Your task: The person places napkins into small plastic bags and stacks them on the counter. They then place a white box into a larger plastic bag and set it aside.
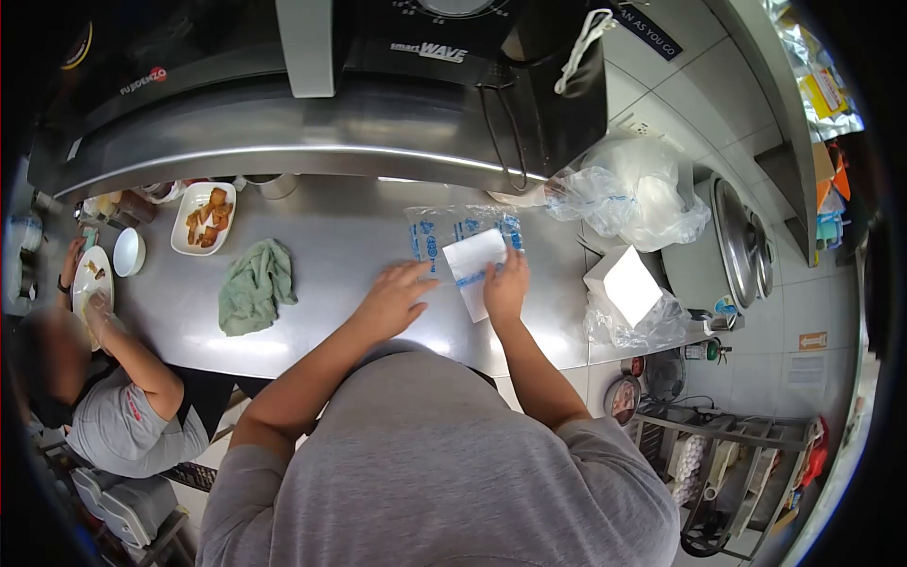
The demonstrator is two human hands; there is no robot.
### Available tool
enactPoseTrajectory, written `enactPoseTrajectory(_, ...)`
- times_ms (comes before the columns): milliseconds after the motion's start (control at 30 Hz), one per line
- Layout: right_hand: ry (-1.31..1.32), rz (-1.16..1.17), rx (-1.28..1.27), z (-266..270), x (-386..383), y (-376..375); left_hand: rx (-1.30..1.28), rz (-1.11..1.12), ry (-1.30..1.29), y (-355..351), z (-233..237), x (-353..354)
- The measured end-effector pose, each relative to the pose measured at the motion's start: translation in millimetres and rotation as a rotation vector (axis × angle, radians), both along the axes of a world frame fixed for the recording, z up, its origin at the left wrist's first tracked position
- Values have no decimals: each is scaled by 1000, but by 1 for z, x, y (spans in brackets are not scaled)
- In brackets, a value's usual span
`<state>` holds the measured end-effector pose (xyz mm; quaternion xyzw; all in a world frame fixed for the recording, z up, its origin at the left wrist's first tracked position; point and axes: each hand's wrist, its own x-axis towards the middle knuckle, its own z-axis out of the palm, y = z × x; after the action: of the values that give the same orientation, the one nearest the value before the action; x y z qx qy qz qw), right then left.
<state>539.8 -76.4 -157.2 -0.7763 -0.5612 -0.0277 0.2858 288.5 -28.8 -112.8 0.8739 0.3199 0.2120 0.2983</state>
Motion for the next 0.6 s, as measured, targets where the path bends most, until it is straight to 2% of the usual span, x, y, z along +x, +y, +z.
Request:
enactPoseTrajectory(67,-33,-282,-177,3,2,-6,163,-172,47,-3,-11,16)
enactPoseTrajectory(167,35,-254,-269,1,13,-3,120,-293,182,0,-34,32)
enactPoseTrajectory(267,155,-194,-398,12,27,9,126,-288,209,4,-26,37)
enactPoseTrajectory(300,148,-194,-399,18,27,9,81,-272,216,5,-22,38)
enactPoseTrajectory(333,188,-132,-269,27,20,10,81,-264,209,6,-18,41)
enactPoseTrajectory(400,171,-23,-84,55,-2,11,-200,-46,74,3,-11,45)
enactPoseTrajectory(433,171,-10,-91,65,-15,13,-206,-34,73,3,-11,48)
enactPoseTrajectory(500,842,96,-10,80,-37,13,-946,204,-537,5,-11,51)
enactPoseTrajectory(533,1155,182,66,91,-46,13,-1012,240,-600,13,-6,47)
enactPoseTrajectory(567,1159,185,62,105,-55,15,-1011,246,-599,14,-6,43)
enactPoseTrajectory(600,1290,174,49,120,-63,17,-704,400,-618,15,1,40)
